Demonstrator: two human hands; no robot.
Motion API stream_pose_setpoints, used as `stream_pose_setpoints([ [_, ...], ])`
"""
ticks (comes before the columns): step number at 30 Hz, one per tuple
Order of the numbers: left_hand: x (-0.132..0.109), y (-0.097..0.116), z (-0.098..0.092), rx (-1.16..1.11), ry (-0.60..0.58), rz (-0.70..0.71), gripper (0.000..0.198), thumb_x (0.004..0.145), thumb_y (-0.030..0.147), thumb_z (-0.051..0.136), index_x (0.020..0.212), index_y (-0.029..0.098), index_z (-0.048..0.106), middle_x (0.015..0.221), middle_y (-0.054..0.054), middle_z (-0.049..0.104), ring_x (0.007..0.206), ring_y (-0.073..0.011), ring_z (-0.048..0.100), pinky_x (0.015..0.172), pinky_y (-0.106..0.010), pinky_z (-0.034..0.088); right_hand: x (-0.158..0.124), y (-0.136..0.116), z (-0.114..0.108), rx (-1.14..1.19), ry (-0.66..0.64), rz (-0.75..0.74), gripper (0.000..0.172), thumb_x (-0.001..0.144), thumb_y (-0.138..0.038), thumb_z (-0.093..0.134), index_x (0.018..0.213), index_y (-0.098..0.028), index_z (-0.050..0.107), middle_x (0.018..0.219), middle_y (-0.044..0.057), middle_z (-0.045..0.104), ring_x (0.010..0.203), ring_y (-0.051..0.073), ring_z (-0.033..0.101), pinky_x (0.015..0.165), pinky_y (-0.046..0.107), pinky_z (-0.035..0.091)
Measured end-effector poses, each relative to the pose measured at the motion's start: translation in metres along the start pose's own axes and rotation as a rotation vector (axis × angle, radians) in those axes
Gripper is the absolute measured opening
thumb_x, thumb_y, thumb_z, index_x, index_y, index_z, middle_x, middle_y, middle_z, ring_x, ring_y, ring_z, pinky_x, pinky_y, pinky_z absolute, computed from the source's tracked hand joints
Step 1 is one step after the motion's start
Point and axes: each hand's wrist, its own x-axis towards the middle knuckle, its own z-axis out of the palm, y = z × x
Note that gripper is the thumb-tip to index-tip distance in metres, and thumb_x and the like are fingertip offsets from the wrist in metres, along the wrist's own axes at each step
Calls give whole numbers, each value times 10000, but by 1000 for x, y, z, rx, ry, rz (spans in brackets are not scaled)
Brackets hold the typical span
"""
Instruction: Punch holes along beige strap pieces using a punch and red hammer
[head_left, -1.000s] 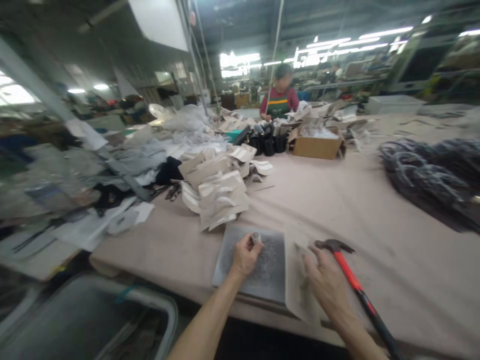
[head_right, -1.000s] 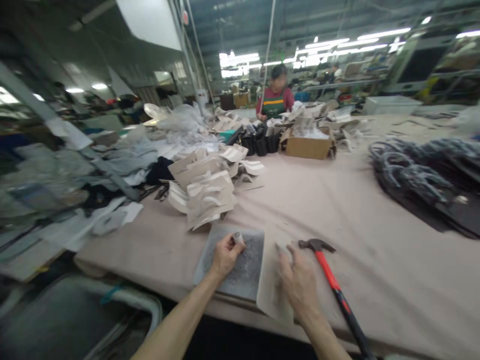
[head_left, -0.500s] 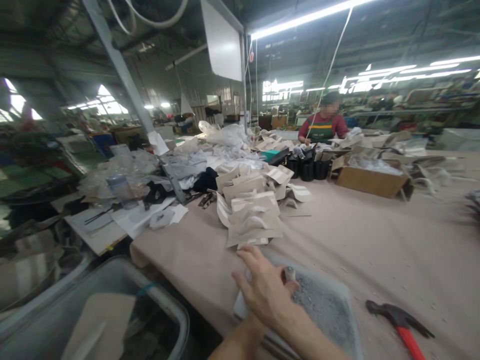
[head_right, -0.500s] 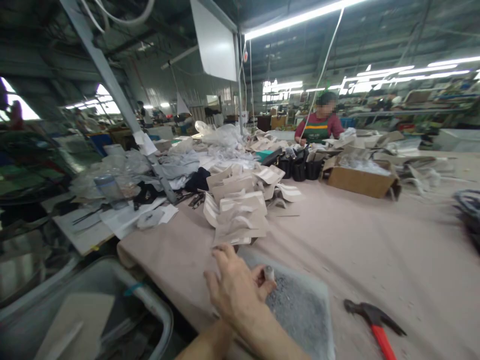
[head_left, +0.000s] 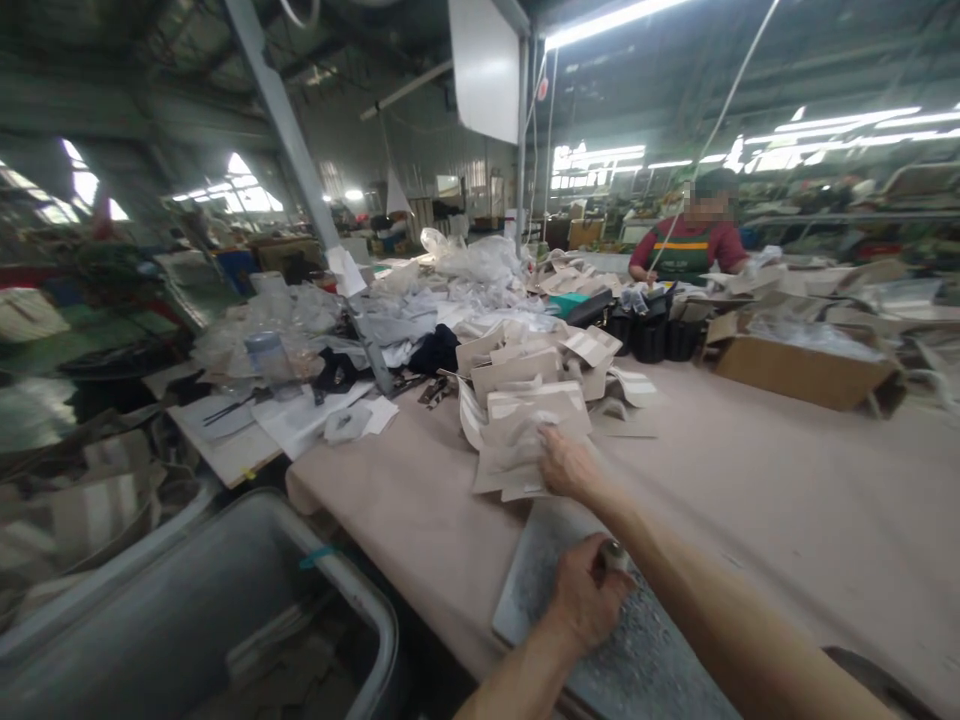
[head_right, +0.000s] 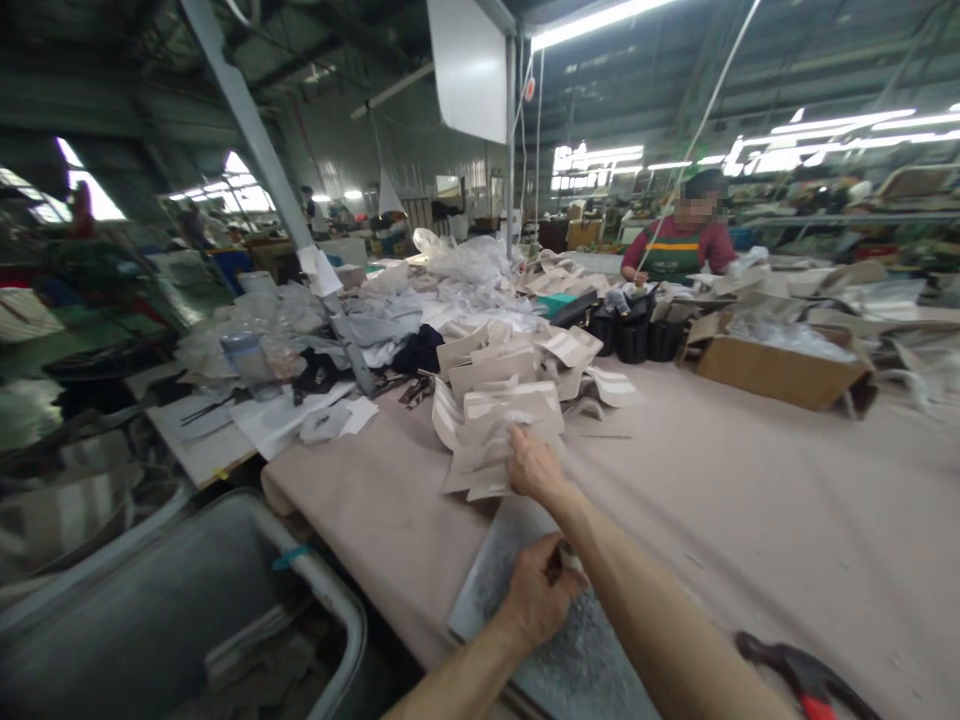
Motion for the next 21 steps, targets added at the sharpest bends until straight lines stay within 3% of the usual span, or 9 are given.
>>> stream_pose_setpoints([
  [3, -1, -5, -2, 19, 5, 8, 383, 712, 133, 670, 1092, 111, 712, 825, -46, 673, 733, -184, 583, 700, -281, 503, -5, -4, -20, -66, -54, 28, 360, 912, -182, 476, 1239, -151, 625, 1037, 137, 725, 1001, 271, 672, 898, 351, 459],
  [6, -4, -10, -5, 24, -5, -12, 446, 739, 202, 680, 1171, 93, 678, 908, -84, 711, 809, -218, 640, 781, -321, 532, -28, 6, -55, -99, -25, 60, 326, 933, -221, 476, 1213, -172, 636, 1020, 122, 730, 1004, 260, 669, 892, 329, 438],
  [9, -6, -14, -9, 25, -13, -43, 389, 737, 259, 708, 1099, 117, 687, 889, -75, 724, 809, -225, 675, 782, -321, 546, -77, 25, -93, -134, 76, 188, 385, 952, -248, 451, 1299, -161, 593, 1034, 132, 731, 978, 256, 668, 856, 324, 435],
  [12, -7, -16, -12, -7, 15, -69, 369, 733, 299, 737, 1061, 144, 674, 873, -62, 743, 792, -221, 706, 754, -305, 566, -145, 41, -109, -165, 184, 352, 423, 969, -268, 436, 1353, -145, 564, 1023, 136, 740, 927, 239, 677, 823, 317, 447],
  [14, -8, -16, -14, -26, 26, -68, 340, 738, 315, 747, 1027, 155, 664, 871, -57, 751, 799, -218, 719, 765, -300, 574, -193, 46, -98, -154, 246, 458, 422, 964, -274, 444, 1335, -127, 580, 1004, 129, 748, 887, 233, 689, 796, 311, 465],
  [17, -9, -13, -15, -29, 9, -57, 298, 752, 317, 750, 987, 161, 652, 918, -68, 761, 857, -220, 730, 819, -304, 574, -257, 44, -53, -93, 374, 564, 400, 953, -321, 474, 1269, -131, 631, 980, 110, 758, 823, 241, 709, 729, 313, 495],
  [21, -11, -7, -15, 0, -7, -54, 300, 743, 317, 760, 976, 165, 648, 945, -82, 767, 877, -228, 734, 817, -310, 578, -309, 25, 11, -118, 441, 485, 393, 1002, -321, 412, 1255, -133, 647, 849, 87, 761, 661, 227, 707, 573, 307, 481],
])
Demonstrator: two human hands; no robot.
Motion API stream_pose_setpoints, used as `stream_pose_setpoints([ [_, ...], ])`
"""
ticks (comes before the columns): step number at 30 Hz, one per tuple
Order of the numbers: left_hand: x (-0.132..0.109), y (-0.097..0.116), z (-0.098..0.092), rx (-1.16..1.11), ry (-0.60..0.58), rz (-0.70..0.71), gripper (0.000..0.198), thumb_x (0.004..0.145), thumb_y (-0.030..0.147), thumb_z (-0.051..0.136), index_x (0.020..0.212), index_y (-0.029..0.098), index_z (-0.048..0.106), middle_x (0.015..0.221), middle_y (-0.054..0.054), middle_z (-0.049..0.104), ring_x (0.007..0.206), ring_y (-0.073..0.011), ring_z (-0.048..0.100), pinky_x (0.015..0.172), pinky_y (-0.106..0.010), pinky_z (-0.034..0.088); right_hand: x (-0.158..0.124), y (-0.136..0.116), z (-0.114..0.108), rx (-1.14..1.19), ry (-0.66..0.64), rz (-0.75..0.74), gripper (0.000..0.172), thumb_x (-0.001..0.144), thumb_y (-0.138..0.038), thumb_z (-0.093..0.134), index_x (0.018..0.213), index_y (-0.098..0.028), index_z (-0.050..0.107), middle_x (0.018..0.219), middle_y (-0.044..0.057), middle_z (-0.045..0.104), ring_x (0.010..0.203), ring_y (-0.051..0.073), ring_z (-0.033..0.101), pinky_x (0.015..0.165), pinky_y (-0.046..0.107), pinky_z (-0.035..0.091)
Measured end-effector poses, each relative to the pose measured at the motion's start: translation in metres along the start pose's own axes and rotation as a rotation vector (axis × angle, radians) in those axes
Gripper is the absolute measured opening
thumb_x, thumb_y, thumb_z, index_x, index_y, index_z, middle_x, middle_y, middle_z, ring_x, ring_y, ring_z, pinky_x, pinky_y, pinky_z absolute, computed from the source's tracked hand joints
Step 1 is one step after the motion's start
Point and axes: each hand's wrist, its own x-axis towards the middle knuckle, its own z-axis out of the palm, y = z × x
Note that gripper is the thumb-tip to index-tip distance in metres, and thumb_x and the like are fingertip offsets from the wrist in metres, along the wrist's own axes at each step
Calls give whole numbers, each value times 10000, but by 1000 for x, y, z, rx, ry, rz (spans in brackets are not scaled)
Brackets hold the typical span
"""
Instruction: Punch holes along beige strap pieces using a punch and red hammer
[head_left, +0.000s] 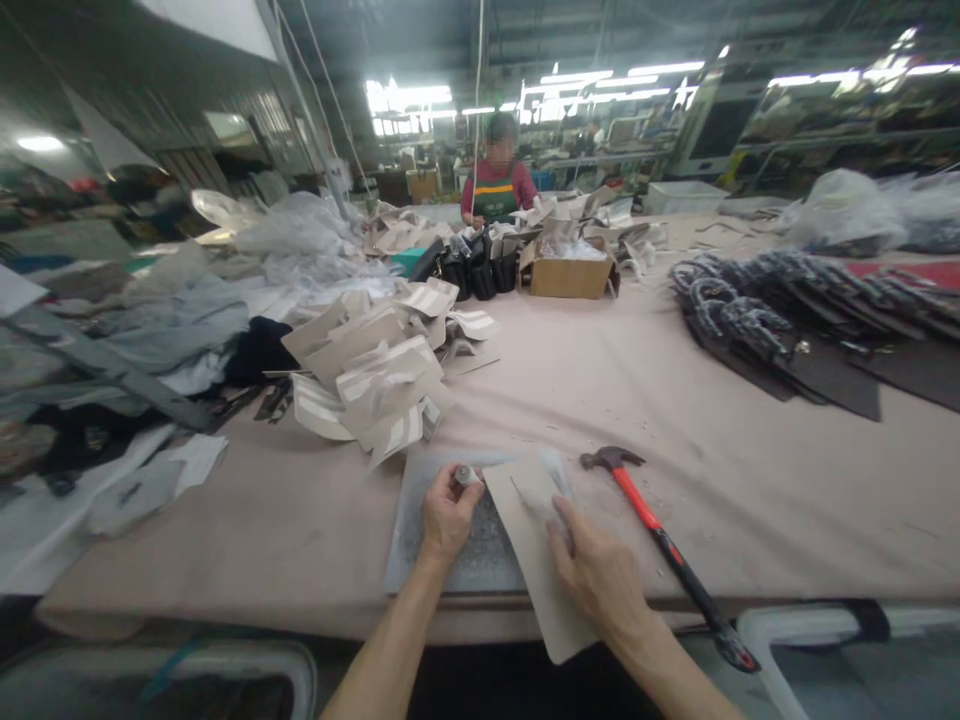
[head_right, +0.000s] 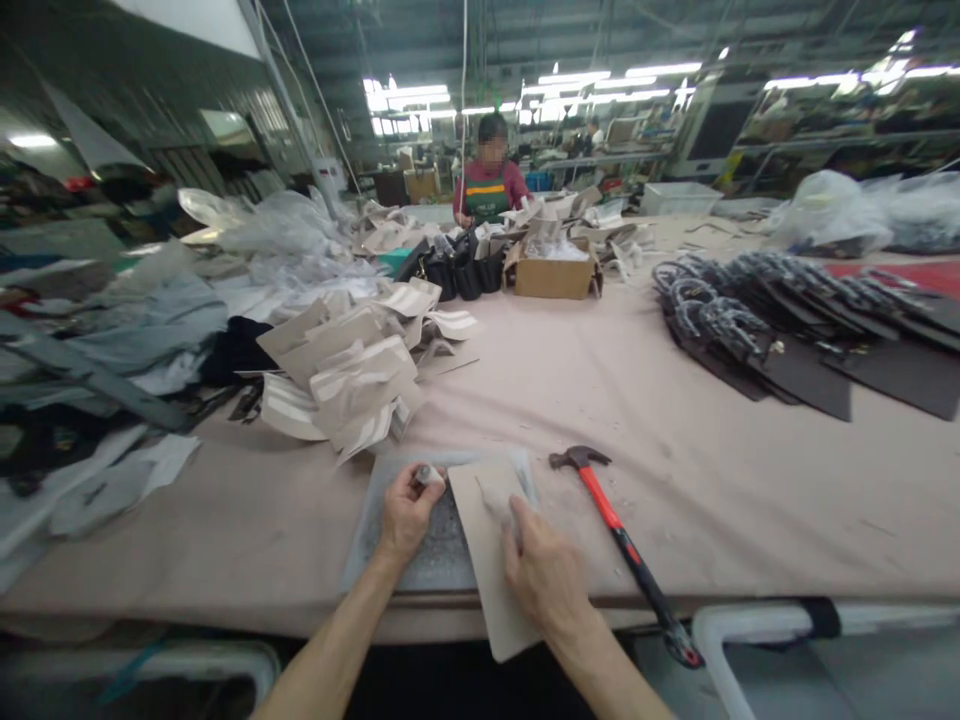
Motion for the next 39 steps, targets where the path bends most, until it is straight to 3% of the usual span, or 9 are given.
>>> stream_pose_setpoints([
  [3, -2, 2, -1, 43, -6, 7, 298, 740, 327, 769, 965, 168, 657, 945, -85, 768, 882, -234, 735, 804, -311, 580, -23, -3, 12, -2, 109, -60, 374, 1019, -268, 398, 1259, -120, 644, 890, 88, 767, 625, 206, 701, 528, 302, 463],
  [9, 0, 8, 1, 117, 23, 27, 311, 750, 362, 790, 963, 161, 686, 924, -86, 772, 845, -232, 735, 769, -302, 581, -15, 2, 11, -57, 290, -32, 330, 1016, -252, 454, 1251, -148, 662, 897, 80, 762, 637, 181, 697, 549, 283, 454],
  [13, 7, 17, 19, 34, 22, 27, 419, 747, 376, 815, 1065, 146, 669, 948, -97, 772, 864, -220, 734, 793, -298, 577, -12, -4, 17, -84, 89, 58, 314, 992, -274, 489, 1224, -165, 669, 834, 63, 754, 605, 207, 697, 510, 299, 440],
  [17, 15, 21, 50, -93, -133, -29, 515, 734, 363, 831, 1163, 147, 646, 987, -100, 771, 897, -211, 729, 828, -302, 568, -10, -19, 18, -7, -179, 194, 333, 1003, -312, 475, 1246, -159, 645, 859, 100, 763, 730, 256, 737, 598, 315, 507],
  [21, 23, 8, 76, -82, -293, -44, 405, 718, 342, 816, 1046, 144, 686, 947, -82, 768, 861, -198, 715, 786, -273, 555, -6, -23, 10, 38, -309, 276, 365, 1011, -359, 438, 1236, -154, 638, 855, 133, 757, 782, 311, 737, 665, 373, 527],
  [24, 26, -8, 83, -59, -311, -55, 393, 730, 352, 794, 1047, 150, 681, 915, -57, 762, 815, -183, 701, 746, -255, 541, -6, -18, 3, 144, -349, 282, 438, 999, -421, 441, 1298, -142, 598, 863, 129, 750, 813, 319, 725, 700, 391, 527],
  [30, 26, -17, 80, -87, -321, -80, 371, 758, 382, 781, 1021, 152, 658, 894, -46, 747, 804, -180, 691, 754, -263, 537, -7, 18, -12, 382, -151, 318, 553, 995, -524, 378, 1341, -124, 542, 867, 76, 685, 724, 230, 653, 689, 332, 514],
  [34, 25, -13, 80, -75, -328, -82, 351, 756, 392, 776, 988, 156, 658, 887, -45, 742, 813, -189, 690, 760, -271, 539, -10, 65, -19, -47, -21, 311, 416, 976, -409, 430, 1189, -97, 605, 1002, 152, 642, 889, 291, 618, 804, 399, 491],
  [39, 24, -11, 81, -4, -343, -36, 293, 777, 356, 738, 978, 157, 661, 885, -51, 740, 805, -189, 679, 750, -264, 528, -23, 110, -19, -367, -191, 300, 244, 953, -294, 500, 1074, -117, 616, 956, 149, 611, 866, 310, 590, 739, 391, 460],
])
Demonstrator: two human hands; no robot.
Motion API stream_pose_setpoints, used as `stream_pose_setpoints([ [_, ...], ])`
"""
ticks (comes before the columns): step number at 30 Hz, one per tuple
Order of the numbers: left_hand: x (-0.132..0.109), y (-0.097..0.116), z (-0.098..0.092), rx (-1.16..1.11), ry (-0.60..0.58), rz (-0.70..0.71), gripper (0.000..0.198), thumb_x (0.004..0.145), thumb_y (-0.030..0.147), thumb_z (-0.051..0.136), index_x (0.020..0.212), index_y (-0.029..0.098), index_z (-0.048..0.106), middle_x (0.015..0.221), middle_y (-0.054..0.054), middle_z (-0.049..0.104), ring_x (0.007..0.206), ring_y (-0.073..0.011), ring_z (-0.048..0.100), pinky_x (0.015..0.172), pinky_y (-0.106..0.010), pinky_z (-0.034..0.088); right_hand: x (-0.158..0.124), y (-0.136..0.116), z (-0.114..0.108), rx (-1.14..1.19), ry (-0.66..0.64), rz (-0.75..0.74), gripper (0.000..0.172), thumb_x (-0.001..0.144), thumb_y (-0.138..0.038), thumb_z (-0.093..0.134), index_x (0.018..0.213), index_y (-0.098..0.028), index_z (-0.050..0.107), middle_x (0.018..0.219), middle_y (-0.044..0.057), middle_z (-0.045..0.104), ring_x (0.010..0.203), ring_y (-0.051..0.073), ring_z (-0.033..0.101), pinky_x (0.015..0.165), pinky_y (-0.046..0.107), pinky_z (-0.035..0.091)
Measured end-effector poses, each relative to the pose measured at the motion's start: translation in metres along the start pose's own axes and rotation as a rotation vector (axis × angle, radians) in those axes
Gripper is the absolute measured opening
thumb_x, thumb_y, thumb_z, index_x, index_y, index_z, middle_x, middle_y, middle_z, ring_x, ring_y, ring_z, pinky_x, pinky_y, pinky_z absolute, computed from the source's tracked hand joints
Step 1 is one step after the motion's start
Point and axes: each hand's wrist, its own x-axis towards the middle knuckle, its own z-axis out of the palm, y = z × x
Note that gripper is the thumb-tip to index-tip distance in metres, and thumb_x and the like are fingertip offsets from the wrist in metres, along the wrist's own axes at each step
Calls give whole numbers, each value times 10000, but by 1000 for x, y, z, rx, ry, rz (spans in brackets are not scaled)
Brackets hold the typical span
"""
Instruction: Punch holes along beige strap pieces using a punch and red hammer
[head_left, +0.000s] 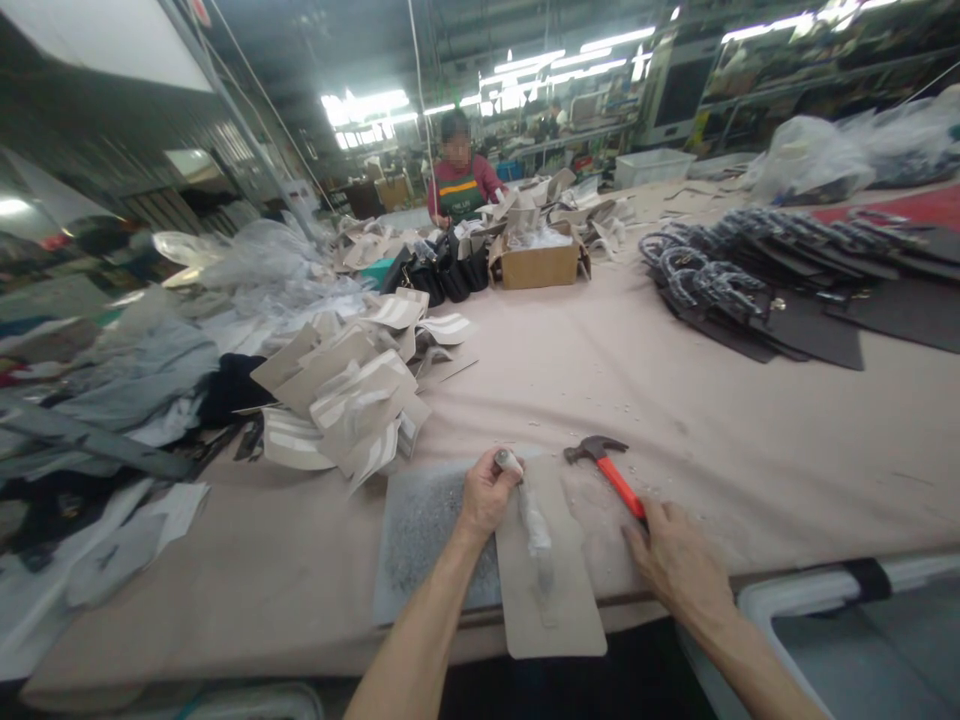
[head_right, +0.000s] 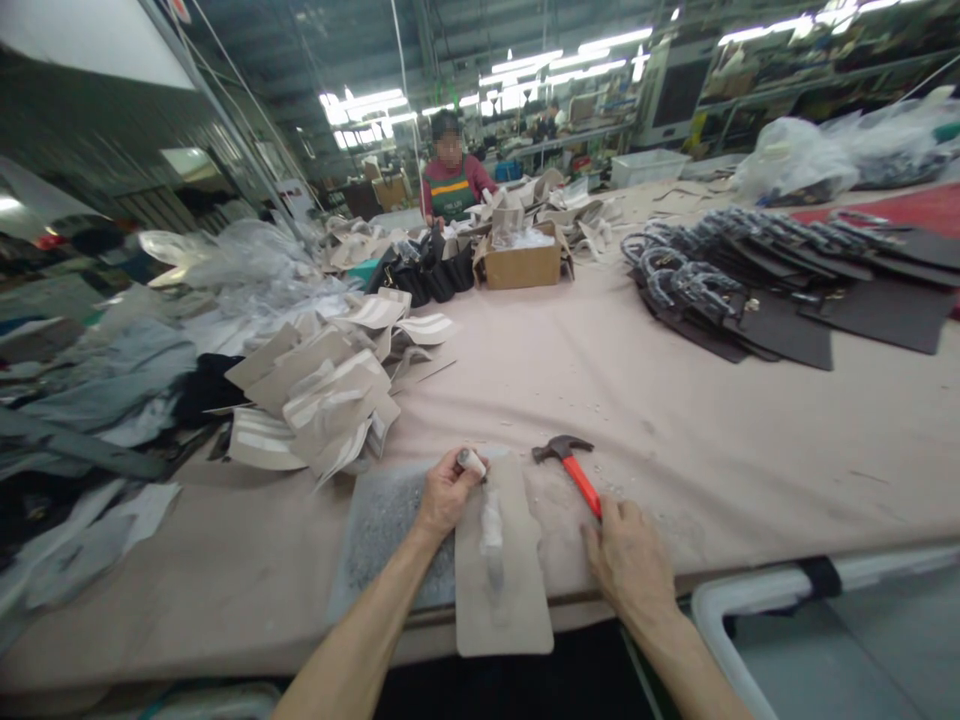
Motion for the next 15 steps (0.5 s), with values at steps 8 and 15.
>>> stream_pose_setpoints([
  [8, -9, 1, 5, 268, 6, 126, 167, 818, 229, 632, 975, 188, 670, 862, -15, 721, 768, -169, 652, 724, -234, 483, 20, 0, -18, 774, -481, 341, 36, 827, -222, 490, 798, -210, 507, 681, 14, 530, 614, 187, 545, 585, 300, 433],
  [15, -6, 2, 6, 233, -5, 117, 156, 810, 233, 633, 950, 180, 675, 817, -10, 703, 750, -168, 632, 712, -235, 472, 21, -39, -48, 1250, -593, 550, 179, 867, -405, 415, 773, -256, 383, 587, -79, 372, 395, 106, 332, 386, 226, 292],
])
